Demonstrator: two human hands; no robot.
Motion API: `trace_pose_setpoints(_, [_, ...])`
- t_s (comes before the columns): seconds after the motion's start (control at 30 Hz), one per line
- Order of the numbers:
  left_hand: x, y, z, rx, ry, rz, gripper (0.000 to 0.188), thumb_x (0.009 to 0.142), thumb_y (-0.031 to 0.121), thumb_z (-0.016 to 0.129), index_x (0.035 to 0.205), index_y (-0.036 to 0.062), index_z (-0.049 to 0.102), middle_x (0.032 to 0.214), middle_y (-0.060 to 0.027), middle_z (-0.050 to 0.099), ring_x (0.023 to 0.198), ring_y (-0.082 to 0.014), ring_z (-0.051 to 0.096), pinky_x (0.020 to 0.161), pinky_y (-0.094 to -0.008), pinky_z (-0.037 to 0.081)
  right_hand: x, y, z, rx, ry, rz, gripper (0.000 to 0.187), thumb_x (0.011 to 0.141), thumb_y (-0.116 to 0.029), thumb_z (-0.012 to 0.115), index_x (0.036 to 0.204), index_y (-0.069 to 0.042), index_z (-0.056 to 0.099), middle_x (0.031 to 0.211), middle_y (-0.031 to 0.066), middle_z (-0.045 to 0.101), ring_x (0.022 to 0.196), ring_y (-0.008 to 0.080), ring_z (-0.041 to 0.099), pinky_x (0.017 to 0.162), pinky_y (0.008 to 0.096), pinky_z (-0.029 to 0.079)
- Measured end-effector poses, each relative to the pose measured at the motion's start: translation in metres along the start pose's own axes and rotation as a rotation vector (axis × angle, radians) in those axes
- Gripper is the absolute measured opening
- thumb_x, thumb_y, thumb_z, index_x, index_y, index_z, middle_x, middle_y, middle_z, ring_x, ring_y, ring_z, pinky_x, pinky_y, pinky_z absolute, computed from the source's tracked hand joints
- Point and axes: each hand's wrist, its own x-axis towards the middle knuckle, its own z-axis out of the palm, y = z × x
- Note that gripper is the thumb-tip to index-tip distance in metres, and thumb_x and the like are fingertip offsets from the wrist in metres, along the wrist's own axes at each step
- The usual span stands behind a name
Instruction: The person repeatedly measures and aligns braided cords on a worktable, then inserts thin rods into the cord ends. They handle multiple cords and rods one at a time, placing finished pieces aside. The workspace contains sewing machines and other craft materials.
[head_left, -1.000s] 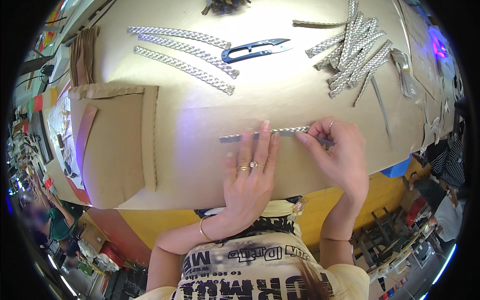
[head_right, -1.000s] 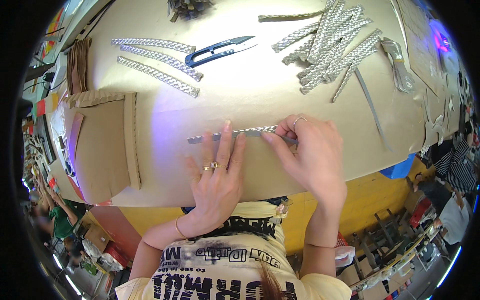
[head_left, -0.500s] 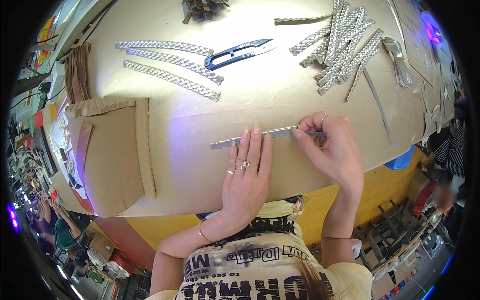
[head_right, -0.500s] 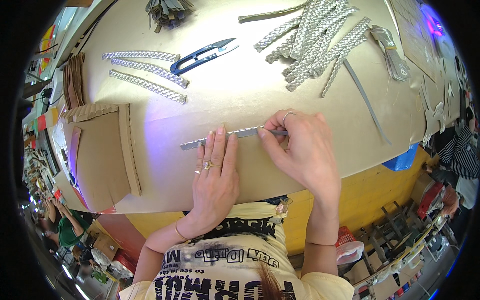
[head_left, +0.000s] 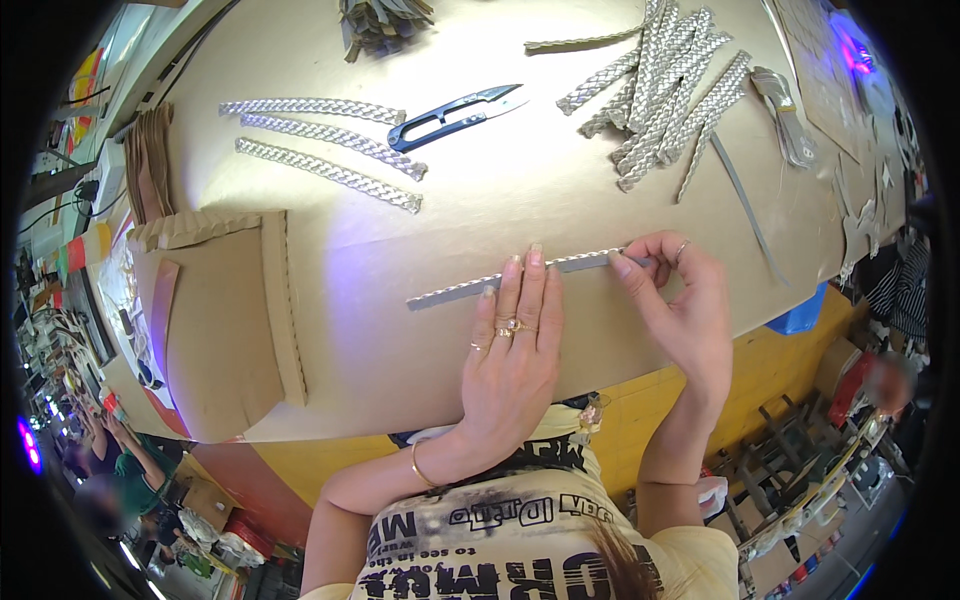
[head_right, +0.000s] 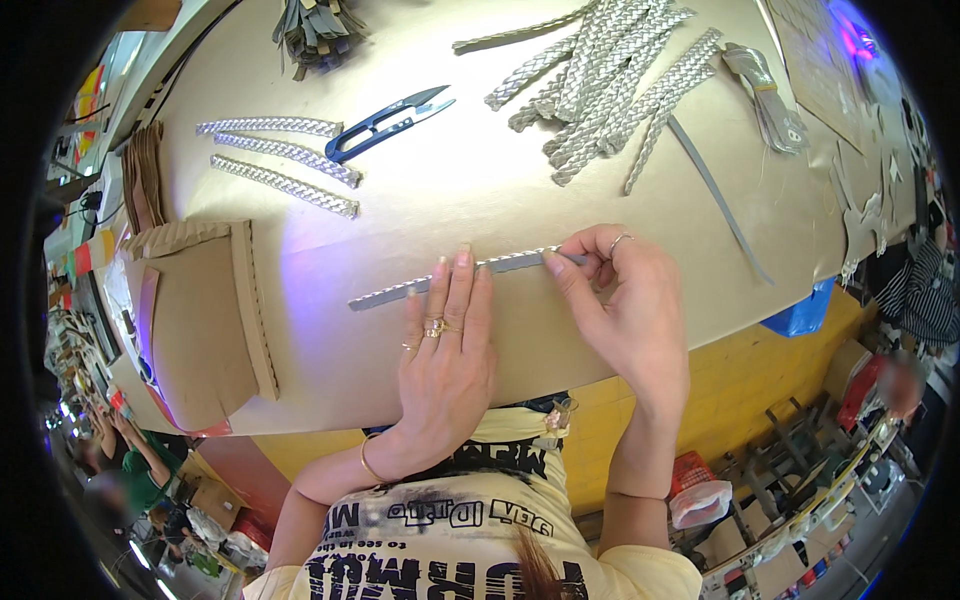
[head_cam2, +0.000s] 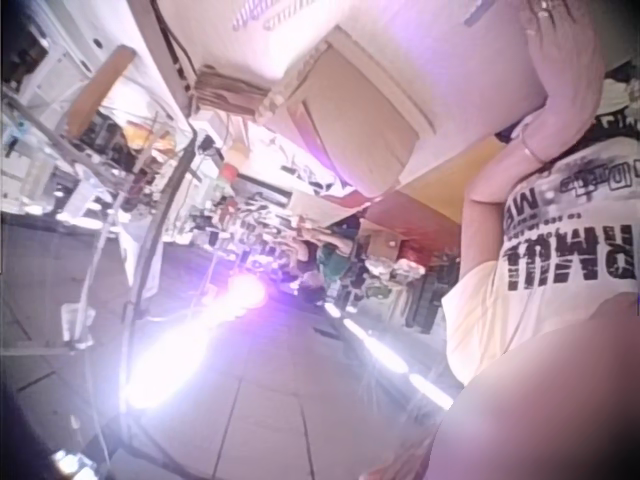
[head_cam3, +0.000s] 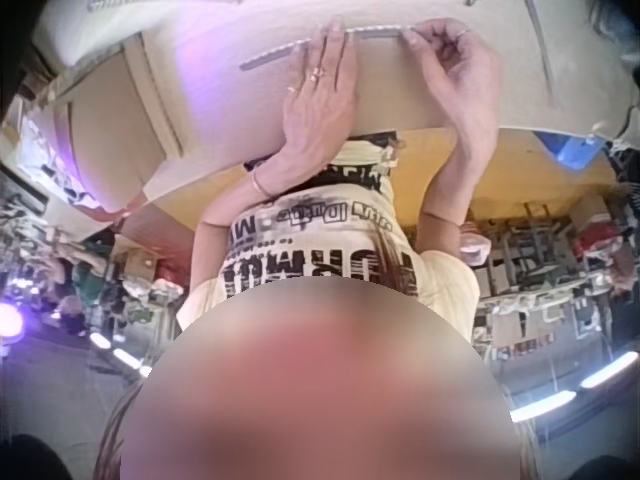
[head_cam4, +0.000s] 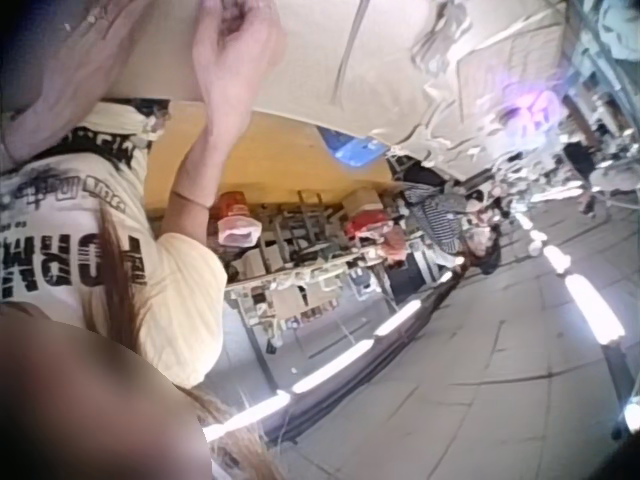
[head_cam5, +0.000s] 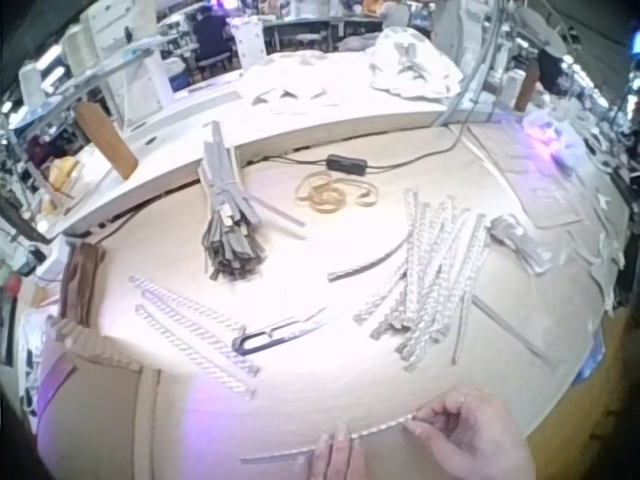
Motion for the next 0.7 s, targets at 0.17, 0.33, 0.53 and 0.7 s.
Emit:
trace_pose_setpoints(0.17, [0.002,-0.001,0.002,-0.065,-0.024,0.015,0.054,0.091,0.013,0.053,0.143,-0.0028,0.046,0.154,-0.0189,0.039,0.143,-0.0329,0.039,0.118,-0.0442,0.029,0.0,0.004,-0.002,-0.037,-0.007,0.027,0.012,0.087,-0.007,0.072,0.087,0.004,0.066,0.069,0.0022,0.061,0.064,0.0086,0.051,0.061,0.0246,0.044])
trace_pose_setpoints(0.33, [0.004,-0.002,0.001,-0.109,-0.02,0.018,0.054,0.09,0.011,0.054,0.142,-0.0016,0.047,0.154,-0.0196,0.039,0.142,-0.0349,0.04,0.116,-0.045,0.033,0.003,0.001,-0.004,-0.054,-0.042,0.058,0.014,0.087,-0.008,0.07,0.085,0.004,0.066,0.068,0.0026,0.06,0.063,0.0087,0.051,0.06,0.0253,0.044])
trace_pose_setpoints(0.53, [0.005,0.002,0.001,-0.038,0.012,0.013,0.053,0.089,0.012,0.055,0.141,0.005,0.052,0.152,-0.0196,0.041,0.139,-0.0367,0.043,0.114,-0.0463,0.037,0.006,0.001,-0.003,-0.028,-0.031,0.062,0.014,0.084,-0.011,0.071,0.082,0.003,0.068,0.063,0.0061,0.06,0.056,0.0132,0.055,0.054,0.0277,0.044])
trace_pose_setpoints(0.7, [0.01,0.008,0.003,0.033,0.09,-0.009,0.056,0.086,0.012,0.061,0.142,0.0144,0.054,0.152,-0.017,0.043,0.134,-0.0382,0.048,0.113,-0.0473,0.037,0.005,0.002,0.0,-0.034,-0.005,0.043,0.015,0.083,-0.012,0.072,0.083,0.003,0.069,0.062,0.0084,0.061,0.053,0.0156,0.057,0.052,0.0293,0.045])
